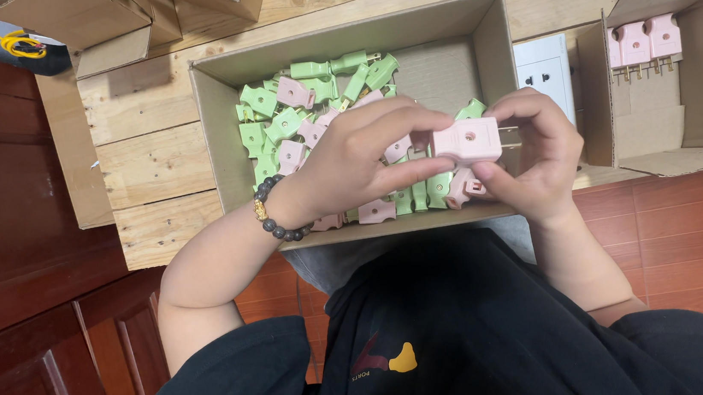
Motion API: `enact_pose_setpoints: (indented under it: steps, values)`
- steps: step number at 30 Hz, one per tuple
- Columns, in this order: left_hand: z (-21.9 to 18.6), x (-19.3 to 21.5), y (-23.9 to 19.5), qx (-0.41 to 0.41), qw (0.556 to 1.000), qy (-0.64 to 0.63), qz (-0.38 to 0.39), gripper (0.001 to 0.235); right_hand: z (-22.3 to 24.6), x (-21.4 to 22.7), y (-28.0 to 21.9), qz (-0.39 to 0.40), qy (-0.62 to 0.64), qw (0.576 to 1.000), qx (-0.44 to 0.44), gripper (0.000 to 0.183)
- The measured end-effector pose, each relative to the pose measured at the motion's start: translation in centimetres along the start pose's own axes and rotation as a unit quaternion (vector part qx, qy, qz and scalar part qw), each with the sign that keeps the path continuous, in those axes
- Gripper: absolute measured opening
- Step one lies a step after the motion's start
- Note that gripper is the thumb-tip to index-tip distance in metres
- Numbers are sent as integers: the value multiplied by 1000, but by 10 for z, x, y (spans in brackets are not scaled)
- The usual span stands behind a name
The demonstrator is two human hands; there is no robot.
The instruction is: The person sorts and packages electronic power plugs by hand from a large cardboard box into a smaller cardboard box on a wooden surface.
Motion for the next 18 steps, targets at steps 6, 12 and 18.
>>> enact_pose_setpoints:
  steps: [6, 12, 18]
  values:
    - [-8, 6, 5, -18, 1000, 10, -10, 26, 16, -5, 2, -16, -30, 999, 20, 47]
    - [-9, 6, 5, -17, 1000, 11, -14, 23, 25, -5, 3, -26, -55, 997, 44, 44]
    - [-15, -4, 6, -59, 998, 19, -17, 19, 35, -22, 8, -4, -138, 990, 34, 42]
Point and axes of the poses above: each hand's wrist, its own y-axis towards the middle knuckle, its own x-axis out of the back of the hand, z = x × y, the point moved 9 cm from there along y, towards the middle knuckle, and after that the axes turned 15 degrees about -x, right-handed, at the moved point
